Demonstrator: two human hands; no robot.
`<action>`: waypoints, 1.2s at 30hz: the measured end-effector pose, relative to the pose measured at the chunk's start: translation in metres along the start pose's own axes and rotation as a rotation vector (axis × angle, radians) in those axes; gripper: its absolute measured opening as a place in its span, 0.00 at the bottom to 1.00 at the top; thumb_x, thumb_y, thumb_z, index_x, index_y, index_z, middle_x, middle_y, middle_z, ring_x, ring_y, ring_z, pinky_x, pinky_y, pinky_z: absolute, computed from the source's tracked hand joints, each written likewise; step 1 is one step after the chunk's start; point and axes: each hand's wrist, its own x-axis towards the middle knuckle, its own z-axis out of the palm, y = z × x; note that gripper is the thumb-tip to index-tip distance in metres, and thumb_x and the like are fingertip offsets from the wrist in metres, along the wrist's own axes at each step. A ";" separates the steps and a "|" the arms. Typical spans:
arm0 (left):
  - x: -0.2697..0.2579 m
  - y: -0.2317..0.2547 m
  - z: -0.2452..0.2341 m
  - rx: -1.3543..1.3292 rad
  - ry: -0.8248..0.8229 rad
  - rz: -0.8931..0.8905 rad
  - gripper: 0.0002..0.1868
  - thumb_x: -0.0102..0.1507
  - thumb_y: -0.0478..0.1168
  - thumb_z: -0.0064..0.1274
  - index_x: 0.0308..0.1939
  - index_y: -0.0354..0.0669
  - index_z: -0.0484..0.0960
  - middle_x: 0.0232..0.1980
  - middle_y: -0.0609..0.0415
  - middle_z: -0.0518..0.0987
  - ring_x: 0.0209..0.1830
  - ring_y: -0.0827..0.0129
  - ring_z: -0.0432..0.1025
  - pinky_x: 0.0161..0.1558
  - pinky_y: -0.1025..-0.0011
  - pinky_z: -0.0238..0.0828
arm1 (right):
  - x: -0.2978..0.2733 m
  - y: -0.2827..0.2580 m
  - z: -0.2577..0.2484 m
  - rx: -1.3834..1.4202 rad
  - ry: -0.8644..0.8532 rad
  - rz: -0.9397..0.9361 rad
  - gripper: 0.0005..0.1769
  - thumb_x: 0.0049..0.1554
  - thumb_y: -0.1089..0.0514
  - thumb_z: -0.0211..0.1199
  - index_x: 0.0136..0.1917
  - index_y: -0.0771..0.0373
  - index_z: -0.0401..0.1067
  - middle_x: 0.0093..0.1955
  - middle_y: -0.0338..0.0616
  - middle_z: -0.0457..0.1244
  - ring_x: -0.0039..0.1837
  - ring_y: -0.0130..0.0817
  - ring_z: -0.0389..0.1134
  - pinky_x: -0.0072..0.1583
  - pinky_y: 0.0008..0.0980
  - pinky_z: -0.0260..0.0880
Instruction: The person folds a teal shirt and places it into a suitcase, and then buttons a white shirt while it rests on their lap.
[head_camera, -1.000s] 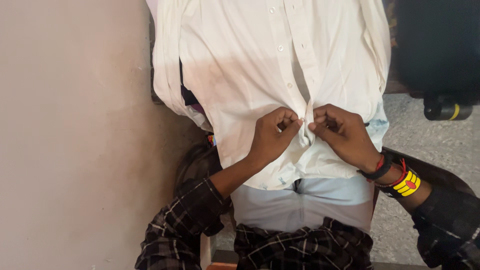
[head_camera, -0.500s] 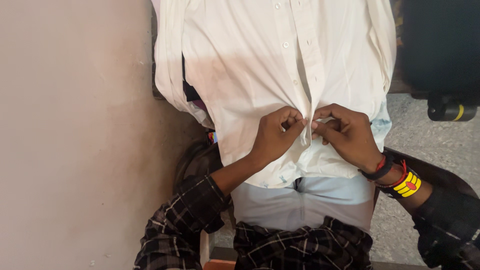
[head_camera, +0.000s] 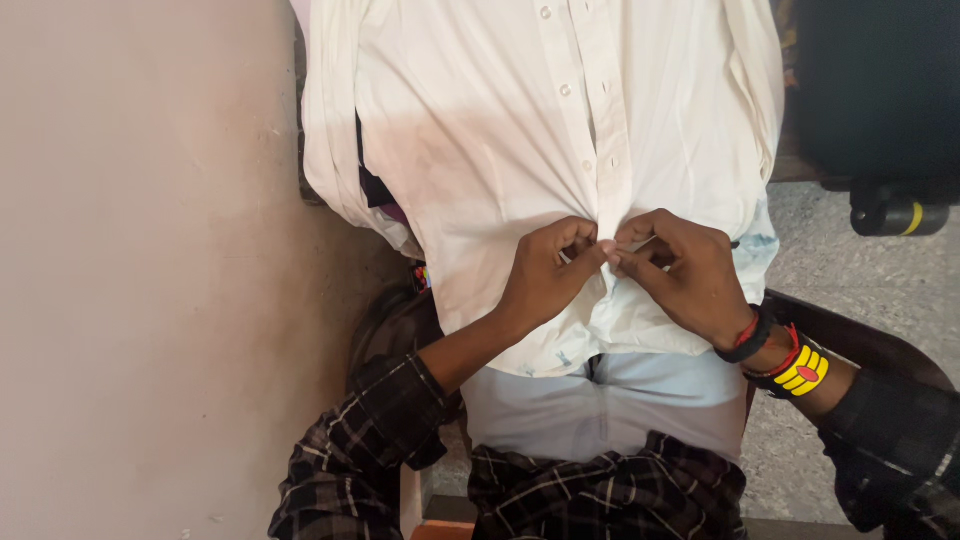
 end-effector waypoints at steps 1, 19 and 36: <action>0.000 -0.001 0.000 -0.015 0.001 -0.012 0.12 0.68 0.41 0.57 0.41 0.32 0.81 0.32 0.54 0.83 0.31 0.80 0.75 0.34 0.77 0.71 | -0.001 -0.001 0.001 0.011 -0.001 0.010 0.12 0.56 0.62 0.71 0.49 0.71 0.72 0.42 0.44 0.71 0.42 0.26 0.76 0.41 0.24 0.73; 0.003 -0.015 0.002 -0.030 -0.005 -0.003 0.12 0.70 0.41 0.54 0.41 0.32 0.77 0.31 0.55 0.78 0.30 0.77 0.75 0.33 0.77 0.71 | 0.002 0.018 0.001 0.242 -0.140 0.152 0.07 0.63 0.62 0.59 0.54 0.66 0.68 0.46 0.38 0.66 0.45 0.24 0.72 0.44 0.24 0.68; -0.046 -0.003 -0.039 1.375 -0.160 -0.004 0.30 0.45 0.56 0.70 0.41 0.42 0.77 0.43 0.50 0.75 0.43 0.55 0.72 0.32 0.55 0.71 | -0.007 0.016 -0.054 -1.071 -0.056 -0.086 0.42 0.34 0.45 0.77 0.61 0.57 0.70 0.65 0.49 0.61 0.62 0.56 0.67 0.51 0.56 0.70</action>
